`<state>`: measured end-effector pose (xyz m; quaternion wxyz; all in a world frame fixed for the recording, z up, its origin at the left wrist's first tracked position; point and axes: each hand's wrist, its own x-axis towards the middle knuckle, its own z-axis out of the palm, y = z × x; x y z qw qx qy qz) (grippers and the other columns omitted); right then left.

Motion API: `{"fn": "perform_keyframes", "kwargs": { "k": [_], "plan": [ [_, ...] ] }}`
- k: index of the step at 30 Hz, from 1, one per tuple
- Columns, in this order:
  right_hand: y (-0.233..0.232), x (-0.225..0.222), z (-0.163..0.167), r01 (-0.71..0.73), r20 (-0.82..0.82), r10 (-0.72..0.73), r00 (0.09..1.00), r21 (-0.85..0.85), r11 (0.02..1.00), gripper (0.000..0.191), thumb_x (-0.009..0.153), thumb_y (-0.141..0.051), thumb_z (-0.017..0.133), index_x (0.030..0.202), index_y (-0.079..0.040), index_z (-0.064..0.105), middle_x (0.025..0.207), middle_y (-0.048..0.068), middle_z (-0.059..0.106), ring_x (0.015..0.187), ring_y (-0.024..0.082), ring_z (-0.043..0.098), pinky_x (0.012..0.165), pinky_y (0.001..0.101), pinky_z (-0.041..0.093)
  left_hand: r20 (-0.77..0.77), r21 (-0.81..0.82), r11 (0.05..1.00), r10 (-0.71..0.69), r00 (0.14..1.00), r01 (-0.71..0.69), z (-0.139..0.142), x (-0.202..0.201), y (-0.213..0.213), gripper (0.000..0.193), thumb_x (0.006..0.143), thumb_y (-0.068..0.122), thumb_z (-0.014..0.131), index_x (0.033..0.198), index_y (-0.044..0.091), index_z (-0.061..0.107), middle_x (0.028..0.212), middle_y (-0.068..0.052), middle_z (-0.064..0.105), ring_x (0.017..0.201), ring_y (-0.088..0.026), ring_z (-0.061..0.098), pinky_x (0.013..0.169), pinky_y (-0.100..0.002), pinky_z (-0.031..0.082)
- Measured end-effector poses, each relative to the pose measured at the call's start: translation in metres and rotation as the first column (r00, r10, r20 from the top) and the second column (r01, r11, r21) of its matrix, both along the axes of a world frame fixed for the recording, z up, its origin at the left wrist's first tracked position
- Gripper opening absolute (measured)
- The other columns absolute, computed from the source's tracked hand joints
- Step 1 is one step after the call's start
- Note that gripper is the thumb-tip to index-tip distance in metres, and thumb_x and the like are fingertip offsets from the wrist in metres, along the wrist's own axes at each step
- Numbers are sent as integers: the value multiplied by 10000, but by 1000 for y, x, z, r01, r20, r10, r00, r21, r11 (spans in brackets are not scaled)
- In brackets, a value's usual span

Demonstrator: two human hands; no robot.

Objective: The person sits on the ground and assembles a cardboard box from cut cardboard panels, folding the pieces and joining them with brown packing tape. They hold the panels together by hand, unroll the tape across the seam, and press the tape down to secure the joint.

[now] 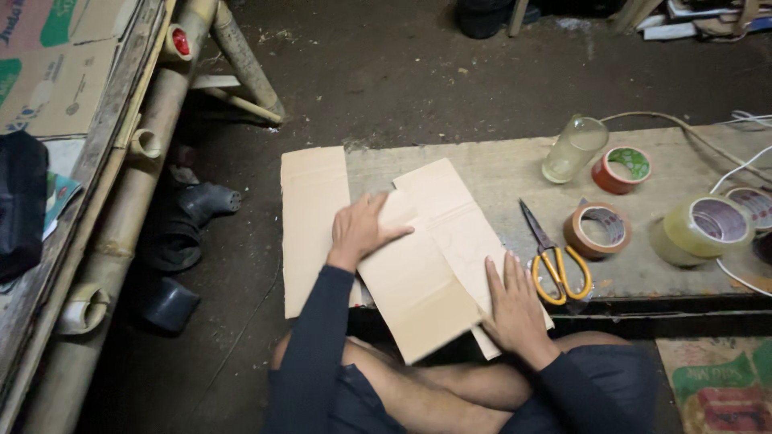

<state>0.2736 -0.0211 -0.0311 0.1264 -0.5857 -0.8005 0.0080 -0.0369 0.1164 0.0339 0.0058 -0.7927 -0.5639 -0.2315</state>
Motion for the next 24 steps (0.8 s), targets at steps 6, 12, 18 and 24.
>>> {"fn": "perform_keyframes", "kwargs": {
  "k": [6,12,18,24],
  "plan": [
    [-1,-7,8,39,-73,-38,997,19,999,900,899,-613,518,1541,-17,308,1544,379,272,1451,492,276,1177,537,212,-199,-164,983,52,979,-85,-4,-23,52,1055,646,860,653,1418,145,578,1185,-171,600,1082,-339,606,901,-498,470],
    [2,-8,13,60,-55,-60,997,-6,998,930,858,-610,567,1517,-2,321,1535,380,274,1438,486,289,1172,532,231,-269,-210,974,26,963,-85,-35,5,10,1266,721,908,595,1581,28,295,1563,-318,274,1442,-489,209,1143,-698,98],
    [4,-6,13,63,-143,-73,987,-74,995,882,829,-544,662,1484,-12,406,1547,383,269,1444,494,289,1175,513,232,-18,-417,907,-66,998,52,-49,21,-49,1512,478,899,754,1565,-26,256,1630,-315,145,1518,-508,68,1141,-693,-30],
    [0,-9,16,31,-323,-53,945,-73,997,720,837,-416,712,1446,-83,519,1575,353,302,1453,491,324,1186,498,265,54,-419,870,-261,964,259,-40,8,-45,1514,436,874,776,1551,-41,315,1643,-288,256,1538,-468,139,1201,-681,23]
  ]
}}
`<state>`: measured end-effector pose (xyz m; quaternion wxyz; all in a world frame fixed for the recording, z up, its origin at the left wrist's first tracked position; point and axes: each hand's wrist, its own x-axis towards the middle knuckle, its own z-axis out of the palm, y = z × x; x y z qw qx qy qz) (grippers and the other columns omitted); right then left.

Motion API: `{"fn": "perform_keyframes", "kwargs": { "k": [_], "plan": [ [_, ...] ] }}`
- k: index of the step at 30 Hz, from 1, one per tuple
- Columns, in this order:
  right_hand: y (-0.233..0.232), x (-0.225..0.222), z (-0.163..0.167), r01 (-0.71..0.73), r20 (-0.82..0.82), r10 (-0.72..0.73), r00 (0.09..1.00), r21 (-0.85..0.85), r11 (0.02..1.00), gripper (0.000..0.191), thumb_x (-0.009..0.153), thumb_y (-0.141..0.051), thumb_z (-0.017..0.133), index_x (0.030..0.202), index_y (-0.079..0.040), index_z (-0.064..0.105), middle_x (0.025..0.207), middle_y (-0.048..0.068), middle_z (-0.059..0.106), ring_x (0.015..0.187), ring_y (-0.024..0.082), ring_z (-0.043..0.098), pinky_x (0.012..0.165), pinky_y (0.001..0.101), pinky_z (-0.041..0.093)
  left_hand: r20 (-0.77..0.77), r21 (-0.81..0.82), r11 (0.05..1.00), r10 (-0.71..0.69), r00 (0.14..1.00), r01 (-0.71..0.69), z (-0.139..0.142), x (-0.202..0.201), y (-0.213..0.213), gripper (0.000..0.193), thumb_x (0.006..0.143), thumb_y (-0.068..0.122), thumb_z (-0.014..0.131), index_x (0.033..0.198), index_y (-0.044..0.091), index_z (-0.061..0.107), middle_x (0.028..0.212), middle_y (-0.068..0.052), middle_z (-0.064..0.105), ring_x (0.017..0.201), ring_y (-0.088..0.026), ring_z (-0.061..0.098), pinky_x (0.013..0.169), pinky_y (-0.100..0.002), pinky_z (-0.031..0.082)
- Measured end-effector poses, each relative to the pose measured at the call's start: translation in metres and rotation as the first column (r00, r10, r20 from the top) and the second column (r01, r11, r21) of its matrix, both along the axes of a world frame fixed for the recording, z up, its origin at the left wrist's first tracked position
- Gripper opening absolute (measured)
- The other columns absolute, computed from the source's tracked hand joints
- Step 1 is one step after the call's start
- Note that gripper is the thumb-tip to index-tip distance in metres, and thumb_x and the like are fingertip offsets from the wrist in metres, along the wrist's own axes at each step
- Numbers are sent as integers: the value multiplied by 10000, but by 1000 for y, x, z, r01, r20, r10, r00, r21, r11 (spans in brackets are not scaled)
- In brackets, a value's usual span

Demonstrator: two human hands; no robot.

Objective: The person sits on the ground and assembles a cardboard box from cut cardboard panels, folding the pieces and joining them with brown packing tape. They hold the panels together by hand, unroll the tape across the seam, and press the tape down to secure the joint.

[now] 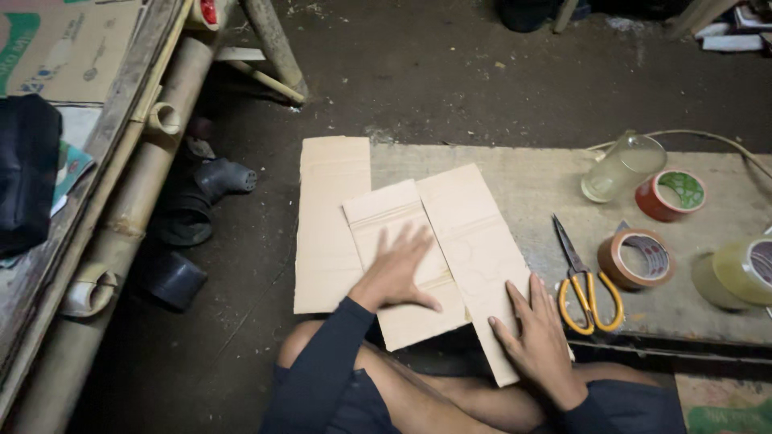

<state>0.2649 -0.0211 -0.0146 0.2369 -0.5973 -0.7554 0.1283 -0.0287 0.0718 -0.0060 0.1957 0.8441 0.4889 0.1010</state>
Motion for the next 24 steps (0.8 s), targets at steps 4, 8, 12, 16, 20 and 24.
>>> {"fn": "perform_keyframes", "kwargs": {
  "k": [4,8,12,16,20,24],
  "plan": [
    [-1,-5,2,19,5,-19,1000,2,1000,671,820,-389,721,1408,-106,565,1561,337,330,1437,482,341,1179,514,269,59,8,999,-50,997,49,-11,5,-4,1463,502,868,761,1541,-69,332,1649,-286,276,1563,-436,194,1234,-635,98],
    [-2,-7,4,-2,9,1,1000,26,1000,666,815,-377,725,1399,-97,569,1552,334,342,1426,488,348,1166,530,278,150,71,992,91,985,-103,-25,8,-4,1371,640,870,683,1567,-65,302,1650,-324,216,1563,-444,164,1258,-538,132],
    [-3,-8,10,-9,-13,9,1000,10,1000,662,819,-368,725,1401,-94,568,1563,333,338,1426,483,347,1159,524,291,42,93,987,125,991,-129,-29,13,-3,1268,727,853,653,1576,-21,300,1646,-345,145,1556,-448,95,1239,-519,103],
    [-5,-8,14,6,7,-6,1000,0,1000,678,799,-372,747,1393,-96,576,1555,330,344,1426,471,344,1149,523,292,0,54,992,116,993,-116,-26,14,-2,1255,733,843,661,1572,-12,285,1636,-343,127,1549,-447,68,1230,-524,87],
    [-9,-10,13,46,47,-47,998,2,999,689,771,-388,760,1379,-114,588,1544,303,370,1409,450,373,1133,519,311,53,55,989,133,990,-135,-19,10,-1,1227,713,823,670,1553,-11,343,1646,-294,194,1543,-426,131,1222,-573,81],
    [-9,-10,11,33,3,-33,999,23,999,702,786,-411,742,1398,-110,574,1556,324,365,1417,455,365,1148,521,311,60,26,983,178,982,-180,-13,3,2,1165,701,779,718,1514,1,417,1640,-210,301,1538,-376,211,1216,-652,37]
  ]
}}
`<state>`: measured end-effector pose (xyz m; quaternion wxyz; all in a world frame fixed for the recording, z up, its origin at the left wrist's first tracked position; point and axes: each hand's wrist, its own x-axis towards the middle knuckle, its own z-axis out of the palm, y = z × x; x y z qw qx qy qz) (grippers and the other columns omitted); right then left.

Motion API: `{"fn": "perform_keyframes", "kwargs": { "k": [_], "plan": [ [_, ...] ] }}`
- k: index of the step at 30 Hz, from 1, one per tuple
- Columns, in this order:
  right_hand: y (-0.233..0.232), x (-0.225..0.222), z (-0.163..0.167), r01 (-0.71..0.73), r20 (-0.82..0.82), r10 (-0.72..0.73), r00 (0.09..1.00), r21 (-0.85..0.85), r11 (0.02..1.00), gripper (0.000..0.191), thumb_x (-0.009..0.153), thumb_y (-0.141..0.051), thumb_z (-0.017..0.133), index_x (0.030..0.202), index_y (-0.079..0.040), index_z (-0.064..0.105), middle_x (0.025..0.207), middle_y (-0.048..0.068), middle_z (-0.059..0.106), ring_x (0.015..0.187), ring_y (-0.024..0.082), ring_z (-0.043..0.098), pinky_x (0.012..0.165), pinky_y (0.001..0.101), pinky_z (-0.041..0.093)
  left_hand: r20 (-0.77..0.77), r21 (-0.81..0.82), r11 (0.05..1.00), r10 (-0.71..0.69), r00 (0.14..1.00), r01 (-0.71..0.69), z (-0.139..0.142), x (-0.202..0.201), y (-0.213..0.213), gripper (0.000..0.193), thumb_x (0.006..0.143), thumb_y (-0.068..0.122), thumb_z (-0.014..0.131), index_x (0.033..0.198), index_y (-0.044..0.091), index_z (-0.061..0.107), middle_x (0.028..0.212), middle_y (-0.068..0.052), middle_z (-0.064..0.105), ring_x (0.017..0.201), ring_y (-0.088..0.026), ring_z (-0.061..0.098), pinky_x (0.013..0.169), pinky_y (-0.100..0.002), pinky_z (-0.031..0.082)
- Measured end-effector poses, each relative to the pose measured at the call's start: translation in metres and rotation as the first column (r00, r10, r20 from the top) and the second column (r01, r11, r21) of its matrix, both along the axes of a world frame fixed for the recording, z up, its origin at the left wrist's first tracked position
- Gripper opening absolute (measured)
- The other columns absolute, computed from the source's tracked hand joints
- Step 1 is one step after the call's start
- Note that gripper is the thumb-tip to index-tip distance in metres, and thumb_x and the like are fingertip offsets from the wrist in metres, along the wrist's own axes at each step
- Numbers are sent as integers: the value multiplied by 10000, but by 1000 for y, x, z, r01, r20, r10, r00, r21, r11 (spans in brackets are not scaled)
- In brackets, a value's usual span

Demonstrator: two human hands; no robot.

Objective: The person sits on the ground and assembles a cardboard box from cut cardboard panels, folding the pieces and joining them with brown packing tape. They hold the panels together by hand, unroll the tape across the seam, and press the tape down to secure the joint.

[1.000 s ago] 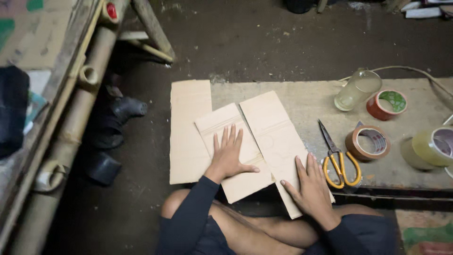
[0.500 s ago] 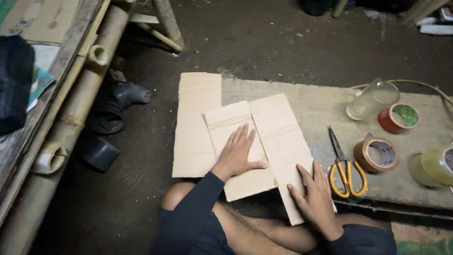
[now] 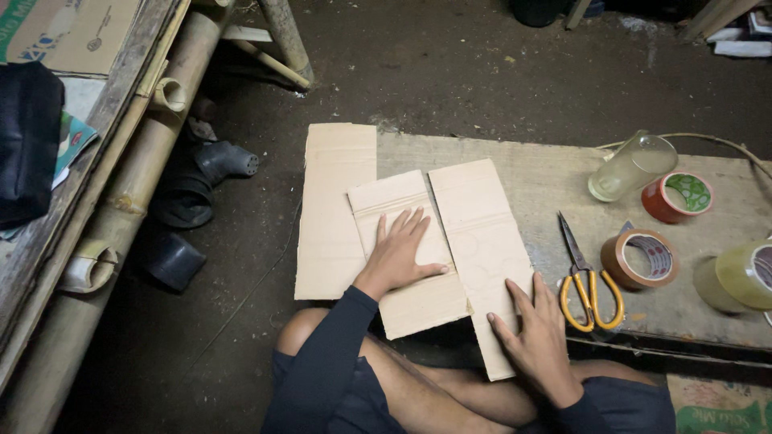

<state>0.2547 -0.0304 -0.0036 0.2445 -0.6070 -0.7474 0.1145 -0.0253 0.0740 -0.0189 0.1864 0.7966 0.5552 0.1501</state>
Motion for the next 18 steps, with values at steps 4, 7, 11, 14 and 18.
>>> {"fn": "perform_keyframes", "kwargs": {
  "k": [4,7,11,14,18],
  "plan": [
    [1,-1,-2,-34,82,34,996,-8,999,963,672,-561,791,1450,-83,484,1529,360,302,1431,482,297,1153,606,223,12,30,999,-13,1000,13,2,-3,0,1144,672,718,770,1503,7,433,1620,-190,337,1526,-360,227,1204,-652,41],
    [1,-4,-4,-44,144,45,989,-10,999,1127,581,-624,810,1478,-65,418,1526,370,253,1429,510,252,1129,646,180,8,53,998,-19,1000,19,1,-3,0,1092,705,701,761,1496,15,452,1627,-187,342,1527,-362,235,1207,-652,53],
    [1,-6,-4,-25,157,19,987,37,999,1084,586,-570,798,1479,-86,421,1567,315,280,1442,491,279,1149,635,205,-6,26,1000,-15,1000,15,0,-4,1,1067,719,698,752,1493,26,457,1622,-185,342,1522,-358,235,1201,-657,53],
    [0,-7,-2,-8,150,2,989,39,999,1010,607,-552,795,1463,-132,461,1567,289,307,1429,476,304,1145,602,246,-8,22,999,-48,999,48,-1,-4,-2,1053,726,697,739,1496,35,461,1630,-180,342,1534,-350,234,1216,-646,57],
    [-3,-11,3,-7,187,2,982,27,1000,917,630,-549,792,1439,-217,515,1560,241,331,1435,440,314,1137,579,247,-24,39,993,-113,993,114,-7,6,-9,1080,746,708,714,1536,41,401,1650,-184,285,1543,-364,190,1210,-635,50]
  ]
}}
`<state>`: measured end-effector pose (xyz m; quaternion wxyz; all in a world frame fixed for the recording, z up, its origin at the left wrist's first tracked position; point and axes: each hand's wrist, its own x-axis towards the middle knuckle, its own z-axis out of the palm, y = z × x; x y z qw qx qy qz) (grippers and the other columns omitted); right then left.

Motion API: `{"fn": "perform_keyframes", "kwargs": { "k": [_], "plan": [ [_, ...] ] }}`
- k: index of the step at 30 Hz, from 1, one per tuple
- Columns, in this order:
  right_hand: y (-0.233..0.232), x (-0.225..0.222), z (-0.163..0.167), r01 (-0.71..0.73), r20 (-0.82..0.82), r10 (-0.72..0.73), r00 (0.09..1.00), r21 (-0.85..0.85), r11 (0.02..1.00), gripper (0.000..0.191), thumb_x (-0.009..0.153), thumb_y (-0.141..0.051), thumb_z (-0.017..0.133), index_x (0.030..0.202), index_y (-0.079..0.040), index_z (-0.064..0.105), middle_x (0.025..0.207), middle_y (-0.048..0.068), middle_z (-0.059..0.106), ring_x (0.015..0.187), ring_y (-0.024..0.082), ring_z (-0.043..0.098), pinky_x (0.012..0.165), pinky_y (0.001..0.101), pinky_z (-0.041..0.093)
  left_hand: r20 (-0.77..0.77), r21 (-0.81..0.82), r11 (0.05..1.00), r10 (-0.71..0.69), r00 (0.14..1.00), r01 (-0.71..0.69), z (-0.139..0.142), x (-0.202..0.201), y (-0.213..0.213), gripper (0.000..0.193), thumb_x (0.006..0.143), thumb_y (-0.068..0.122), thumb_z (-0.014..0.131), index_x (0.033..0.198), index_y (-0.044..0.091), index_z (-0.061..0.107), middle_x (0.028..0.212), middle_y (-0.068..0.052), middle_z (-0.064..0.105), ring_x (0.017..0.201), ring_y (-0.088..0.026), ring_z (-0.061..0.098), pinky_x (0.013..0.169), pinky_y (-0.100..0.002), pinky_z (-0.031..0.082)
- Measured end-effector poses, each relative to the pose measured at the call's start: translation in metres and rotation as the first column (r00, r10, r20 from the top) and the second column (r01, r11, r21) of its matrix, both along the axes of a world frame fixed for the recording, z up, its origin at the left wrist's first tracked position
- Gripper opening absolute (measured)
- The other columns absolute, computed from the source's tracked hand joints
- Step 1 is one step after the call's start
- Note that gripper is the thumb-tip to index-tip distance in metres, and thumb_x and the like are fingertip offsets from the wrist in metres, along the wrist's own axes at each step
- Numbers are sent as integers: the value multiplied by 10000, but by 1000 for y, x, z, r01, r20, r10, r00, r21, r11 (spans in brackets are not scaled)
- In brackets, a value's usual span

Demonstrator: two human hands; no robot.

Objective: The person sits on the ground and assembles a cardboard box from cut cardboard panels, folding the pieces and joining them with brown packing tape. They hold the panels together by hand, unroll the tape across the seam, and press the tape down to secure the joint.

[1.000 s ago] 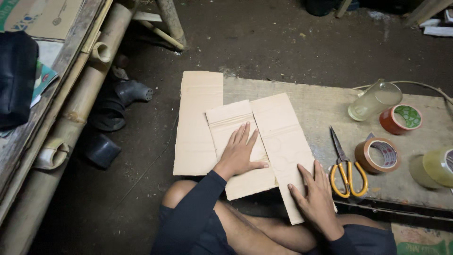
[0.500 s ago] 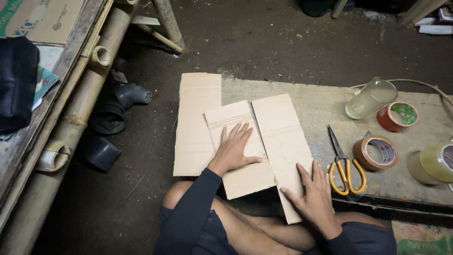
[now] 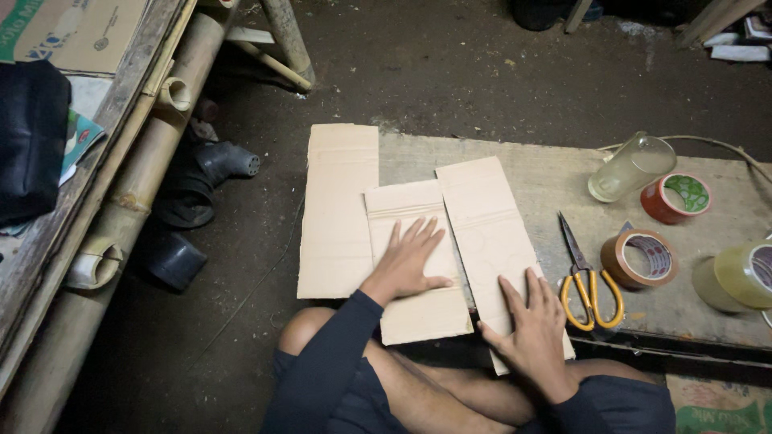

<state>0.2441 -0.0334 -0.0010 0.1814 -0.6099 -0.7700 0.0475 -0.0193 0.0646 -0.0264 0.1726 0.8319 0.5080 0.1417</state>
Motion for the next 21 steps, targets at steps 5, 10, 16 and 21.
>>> {"fn": "perform_keyframes", "kwargs": {
  "k": [5,10,16,21],
  "plan": [
    [-6,-8,3,-6,50,9,999,-47,999,899,611,-533,791,1425,-261,526,1570,188,336,1429,389,307,1121,579,220,-47,84,995,53,998,-49,-1,9,-3,1163,775,782,665,1566,4,316,1663,-197,234,1552,-395,151,1222,-613,58],
    [-7,-7,4,10,37,-7,999,-74,997,891,614,-553,793,1416,-266,533,1566,188,336,1429,378,304,1113,570,224,-139,-7,996,89,986,-91,16,6,12,1341,616,882,654,1535,-24,288,1634,-227,210,1504,-387,180,1182,-566,95],
    [-4,-2,8,-66,3,66,998,-63,996,872,643,-546,801,1418,-248,534,1556,210,341,1421,403,300,1104,581,212,-21,-1,979,206,978,-206,17,7,51,1202,742,848,536,1570,-1,341,1701,-173,290,1270,-397,409,1148,-519,242],
    [-3,1,16,-95,4,95,995,-94,991,873,609,-521,821,1392,-256,541,1546,195,361,1420,387,320,1075,579,227,31,262,946,192,981,-193,0,6,56,1084,814,795,575,1568,39,388,1634,-167,327,1510,-433,214,1222,-638,43]
  ]
}}
